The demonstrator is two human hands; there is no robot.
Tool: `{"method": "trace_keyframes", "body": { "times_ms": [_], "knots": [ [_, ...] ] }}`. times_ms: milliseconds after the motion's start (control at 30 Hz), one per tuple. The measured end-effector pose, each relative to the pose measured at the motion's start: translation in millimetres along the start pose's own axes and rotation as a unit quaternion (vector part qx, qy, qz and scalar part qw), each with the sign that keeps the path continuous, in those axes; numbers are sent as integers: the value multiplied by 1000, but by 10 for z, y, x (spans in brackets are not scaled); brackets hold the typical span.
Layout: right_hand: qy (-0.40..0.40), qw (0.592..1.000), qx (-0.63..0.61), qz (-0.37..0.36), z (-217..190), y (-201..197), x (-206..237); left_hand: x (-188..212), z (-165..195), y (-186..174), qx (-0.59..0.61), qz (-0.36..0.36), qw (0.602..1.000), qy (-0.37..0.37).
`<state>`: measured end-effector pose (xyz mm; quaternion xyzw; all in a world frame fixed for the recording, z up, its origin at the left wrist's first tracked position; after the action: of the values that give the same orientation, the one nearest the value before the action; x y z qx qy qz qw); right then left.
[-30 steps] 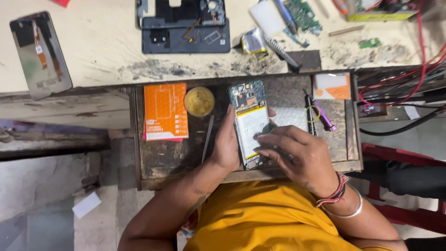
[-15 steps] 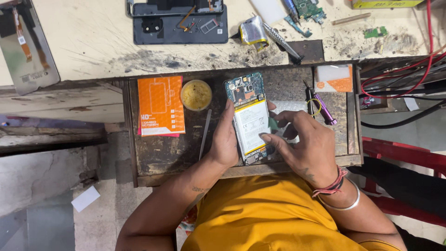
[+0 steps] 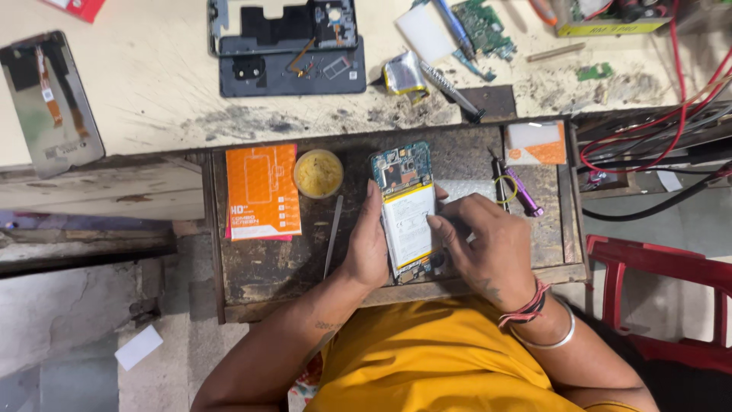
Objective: The person repairs a smartphone at a cluttered workbench. They open the phone, lift out the battery and set it on the bench, separate the mid-frame from the display assembly, then use a green-handled screwdriver to pry and work on the exposed motherboard placed on bubble wrap.
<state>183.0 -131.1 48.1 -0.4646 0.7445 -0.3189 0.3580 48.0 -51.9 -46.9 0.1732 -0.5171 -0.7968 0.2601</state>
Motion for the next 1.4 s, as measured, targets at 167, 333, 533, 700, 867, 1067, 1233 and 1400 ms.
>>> {"method": "trace_keyframes", "body": {
  "times_ms": [167,333,533,700,867,1067,1233,1400],
  "knots": [
    [-67,995,-30,61,-58,-31,32,-5,-24,-51,-12,31,999,-15],
    [-28,995,-88,29,49,0,114,-5,-36,-107,-17,67,998,-7],
    [3,956,-294,7,241,68,193,-42,-48,-114,-41,70,997,-11],
    [16,944,-329,15,298,61,218,-26,-56,-73,-55,66,996,-15],
    [-84,956,-276,49,200,20,246,-21,-26,-32,-81,55,995,-23],
    [-189,956,-199,98,93,-34,271,-1,-12,38,-146,35,988,23],
    [-230,954,-161,107,54,-68,307,29,-4,80,-173,31,984,42],
    [-268,946,-149,102,48,-80,331,31,6,109,-199,36,978,55]
  ]
}}
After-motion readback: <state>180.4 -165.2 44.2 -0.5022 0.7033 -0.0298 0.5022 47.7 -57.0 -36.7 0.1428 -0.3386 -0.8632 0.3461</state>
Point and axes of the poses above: each hand's wrist, its own x-axis away from the middle knuckle, its own y-axis out of the palm, z = x × y, the point moved 1 cm from there along -x, towards the middle knuckle, and after that the axes turned 2 degrees about z, right-handed, at the moved point
